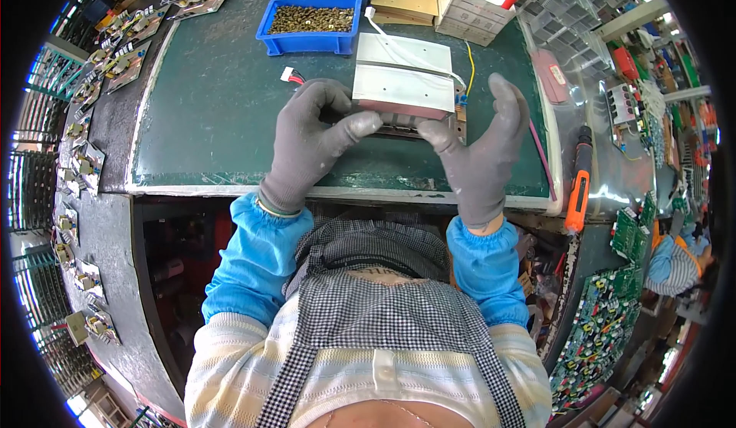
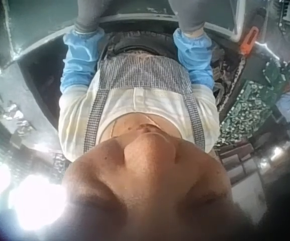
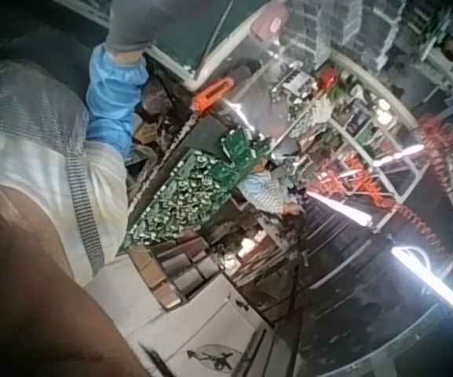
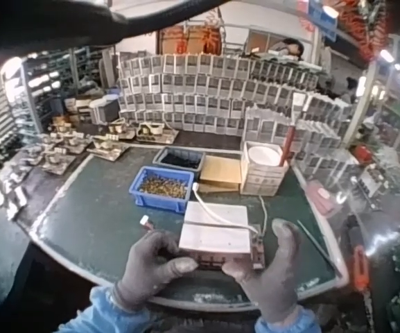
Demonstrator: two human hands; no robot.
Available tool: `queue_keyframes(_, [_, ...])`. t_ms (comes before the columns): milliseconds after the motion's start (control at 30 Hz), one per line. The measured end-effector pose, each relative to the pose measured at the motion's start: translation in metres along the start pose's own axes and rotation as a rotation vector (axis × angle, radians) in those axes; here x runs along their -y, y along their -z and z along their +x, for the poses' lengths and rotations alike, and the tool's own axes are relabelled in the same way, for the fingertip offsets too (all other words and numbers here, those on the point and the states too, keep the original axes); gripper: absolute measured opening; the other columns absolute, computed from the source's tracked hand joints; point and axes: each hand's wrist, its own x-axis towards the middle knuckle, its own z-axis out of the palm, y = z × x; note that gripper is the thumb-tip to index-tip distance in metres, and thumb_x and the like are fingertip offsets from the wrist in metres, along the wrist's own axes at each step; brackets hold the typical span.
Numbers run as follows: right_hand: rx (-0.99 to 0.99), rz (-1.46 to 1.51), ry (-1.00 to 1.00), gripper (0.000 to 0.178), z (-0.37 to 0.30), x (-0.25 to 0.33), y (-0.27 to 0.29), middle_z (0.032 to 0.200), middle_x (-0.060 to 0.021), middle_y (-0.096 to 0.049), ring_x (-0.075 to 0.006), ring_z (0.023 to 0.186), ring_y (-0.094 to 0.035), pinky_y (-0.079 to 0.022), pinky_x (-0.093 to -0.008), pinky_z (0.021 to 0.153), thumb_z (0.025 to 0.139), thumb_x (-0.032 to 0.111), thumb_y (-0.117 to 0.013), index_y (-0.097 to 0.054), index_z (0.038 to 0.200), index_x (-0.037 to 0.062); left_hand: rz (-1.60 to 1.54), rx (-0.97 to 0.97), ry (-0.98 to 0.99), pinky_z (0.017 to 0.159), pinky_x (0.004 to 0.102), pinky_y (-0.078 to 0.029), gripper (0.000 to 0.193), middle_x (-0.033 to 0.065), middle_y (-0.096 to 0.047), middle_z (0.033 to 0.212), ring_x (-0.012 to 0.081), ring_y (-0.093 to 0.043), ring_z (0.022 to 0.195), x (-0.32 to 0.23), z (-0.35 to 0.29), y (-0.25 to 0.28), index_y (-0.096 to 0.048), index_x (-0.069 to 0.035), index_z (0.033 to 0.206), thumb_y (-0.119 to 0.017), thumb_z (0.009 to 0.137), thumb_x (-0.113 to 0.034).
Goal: Assembling an electronic component by screwing a PCB onto a heatsink, applying thermal compound, adding insulating sheets, and mounting a second board.
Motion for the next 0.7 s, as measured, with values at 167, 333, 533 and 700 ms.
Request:
queue_keyframes(167, [-0.040,-0.094,0.078,0.101,0.003,0.012,-0.023,0.137,-0.0243,-0.046,-0.0461,0.129,-0.046,-0.039,-0.0607,0.106,0.075,0.059,-0.083,-0.039,0.146,0.0009,0.353,0.039,-0.064,0.060,0.0320,-0.048,0.046,0.0066,-0.060,0.075,0.0168,-0.055,0.065,-0.014,0.010,-0.001,-0.058,-0.002,0.076,-0.092,0.075,-0.033])
queue_keyframes(333, [-0.010,-0.182,0.064,0.104,0.001,0.009,-0.025,0.140,-0.0270,-0.044,-0.0464,0.131,-0.046,-0.042,-0.0544,0.108,0.076,0.054,-0.086,-0.037,0.149,-0.0004,0.387,0.135,-0.014,0.057,0.0310,-0.045,0.044,0.0046,-0.056,0.070,0.0144,-0.050,0.061,-0.017,0.018,0.009,-0.056,-0.002,0.074,-0.092,0.075,-0.027])
queue_keyframes(533, [0.025,-0.073,-0.129,0.097,-0.015,-0.023,0.002,0.139,-0.0257,-0.047,-0.0443,0.127,-0.050,-0.043,-0.0549,0.106,0.078,0.045,-0.088,-0.039,0.148,-0.0018,0.092,0.194,0.063,0.063,0.0288,-0.046,0.036,0.0033,-0.058,0.075,0.0119,-0.051,0.068,-0.003,0.018,0.020,-0.058,-0.002,0.077,-0.090,0.078,-0.018])
queue_keyframes(700, [0.077,0.012,-0.001,0.090,0.000,-0.007,0.015,0.138,-0.0261,-0.049,-0.0446,0.128,-0.050,-0.043,-0.0549,0.106,0.081,0.036,-0.086,-0.039,0.148,-0.0013,0.136,0.272,-0.020,0.065,0.0320,-0.046,0.040,0.0061,-0.055,0.075,0.0161,-0.052,0.071,-0.028,0.028,0.021,-0.058,-0.001,0.080,-0.090,0.079,-0.025])
